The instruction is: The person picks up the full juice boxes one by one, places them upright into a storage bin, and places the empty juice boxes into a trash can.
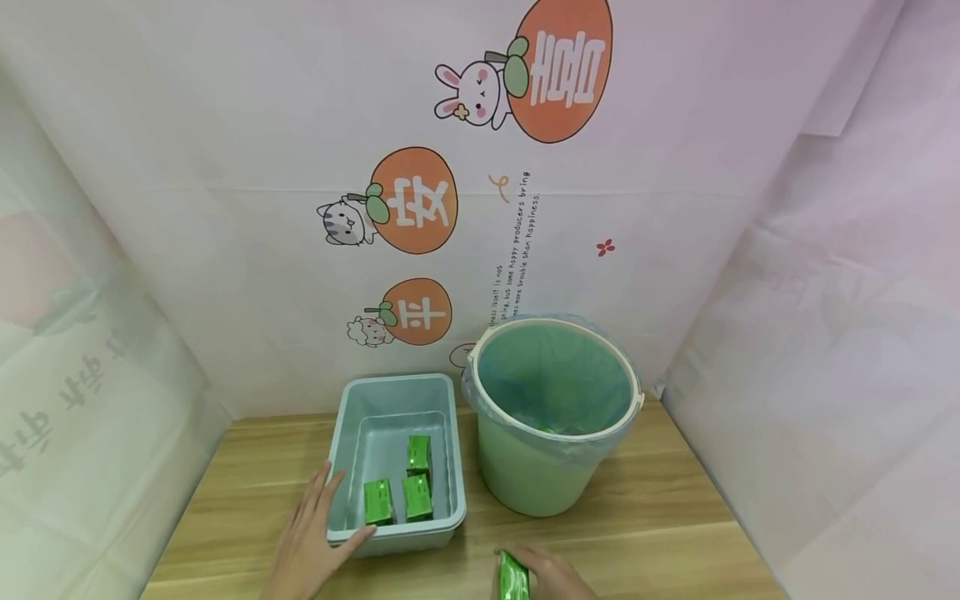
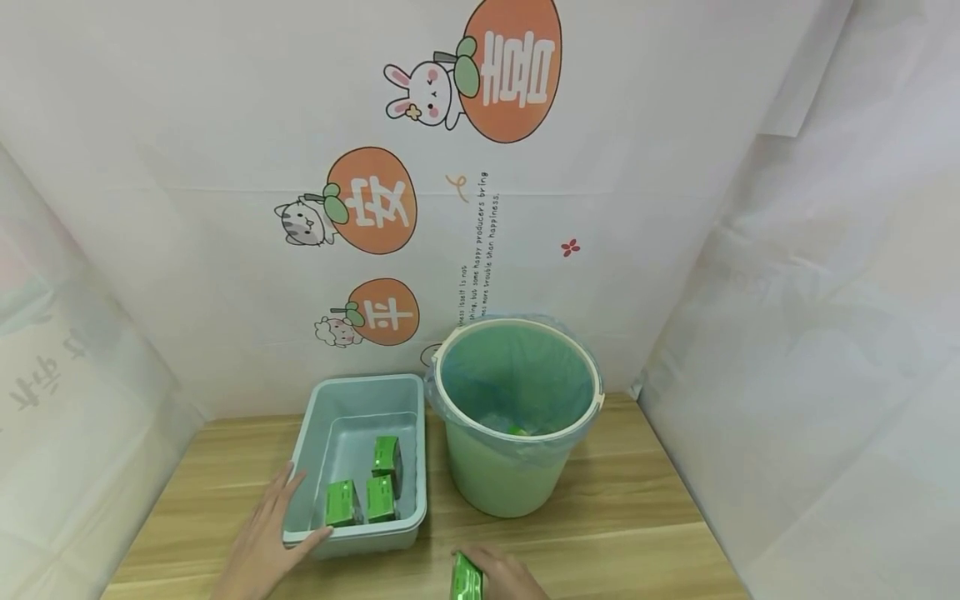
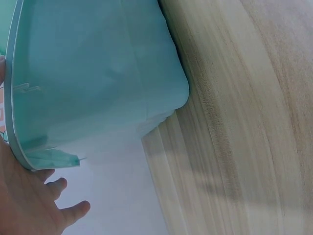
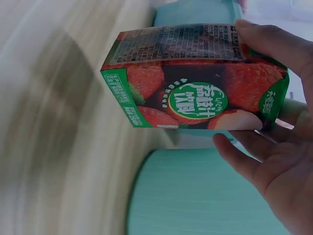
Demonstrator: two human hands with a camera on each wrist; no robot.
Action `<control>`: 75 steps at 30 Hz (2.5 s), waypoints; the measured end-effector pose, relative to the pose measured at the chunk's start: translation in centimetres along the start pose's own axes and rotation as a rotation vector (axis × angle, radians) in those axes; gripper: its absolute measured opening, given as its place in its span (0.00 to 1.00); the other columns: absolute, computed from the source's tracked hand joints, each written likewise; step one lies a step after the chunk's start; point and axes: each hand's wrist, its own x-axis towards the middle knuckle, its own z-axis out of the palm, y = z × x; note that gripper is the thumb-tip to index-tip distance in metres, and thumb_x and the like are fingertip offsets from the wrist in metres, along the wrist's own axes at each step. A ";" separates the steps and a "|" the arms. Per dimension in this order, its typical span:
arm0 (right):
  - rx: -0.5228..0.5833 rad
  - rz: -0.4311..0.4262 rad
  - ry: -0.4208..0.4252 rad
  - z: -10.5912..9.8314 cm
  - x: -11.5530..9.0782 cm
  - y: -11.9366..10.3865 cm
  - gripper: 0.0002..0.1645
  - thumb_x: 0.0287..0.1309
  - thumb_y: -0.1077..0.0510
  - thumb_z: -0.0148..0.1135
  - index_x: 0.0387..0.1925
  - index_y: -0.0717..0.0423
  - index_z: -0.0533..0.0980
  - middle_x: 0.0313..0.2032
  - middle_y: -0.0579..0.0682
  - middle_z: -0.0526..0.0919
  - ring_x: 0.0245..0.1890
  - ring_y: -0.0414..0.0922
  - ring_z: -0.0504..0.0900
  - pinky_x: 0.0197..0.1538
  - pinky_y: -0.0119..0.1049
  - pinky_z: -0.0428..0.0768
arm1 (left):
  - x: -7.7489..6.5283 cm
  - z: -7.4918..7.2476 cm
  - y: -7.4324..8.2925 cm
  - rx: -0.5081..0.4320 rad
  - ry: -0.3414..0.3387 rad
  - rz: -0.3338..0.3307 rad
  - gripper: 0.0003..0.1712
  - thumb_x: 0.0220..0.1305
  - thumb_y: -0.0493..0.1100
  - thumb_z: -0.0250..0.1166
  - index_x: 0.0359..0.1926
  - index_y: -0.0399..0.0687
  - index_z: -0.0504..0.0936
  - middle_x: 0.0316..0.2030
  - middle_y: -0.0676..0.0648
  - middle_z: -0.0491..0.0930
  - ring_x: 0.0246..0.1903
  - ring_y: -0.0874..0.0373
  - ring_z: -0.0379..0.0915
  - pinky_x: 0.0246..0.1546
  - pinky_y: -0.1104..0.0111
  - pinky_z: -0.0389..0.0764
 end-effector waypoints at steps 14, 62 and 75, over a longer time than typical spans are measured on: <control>-0.023 0.025 0.022 -11.5 9.0 -14.9 0.40 0.48 0.51 0.87 0.61 0.58 0.80 0.45 0.45 0.84 0.39 0.30 0.78 0.36 0.26 0.81 | -0.1 0.0 0.1 -0.008 0.013 0.009 0.56 0.59 0.62 0.78 0.78 0.42 0.64 0.79 0.32 0.57 0.74 0.27 0.57 0.65 0.25 0.62; -0.011 0.100 -0.196 -10.2 28.3 -16.7 0.45 0.57 0.48 0.81 0.71 0.60 0.74 0.50 0.54 0.83 0.37 0.37 0.77 0.37 0.27 0.79 | 0.2 -0.2 -0.1 0.014 -0.027 -0.025 0.57 0.61 0.65 0.76 0.80 0.43 0.62 0.80 0.33 0.55 0.74 0.27 0.57 0.61 0.25 0.68; 0.043 0.112 -0.255 -7.6 32.0 -15.9 0.45 0.57 0.56 0.82 0.71 0.65 0.72 0.53 0.57 0.84 0.34 0.34 0.77 0.35 0.22 0.79 | 0.1 -0.3 0.0 0.006 -0.043 -0.041 0.57 0.62 0.66 0.75 0.81 0.44 0.62 0.81 0.35 0.53 0.74 0.27 0.57 0.59 0.23 0.68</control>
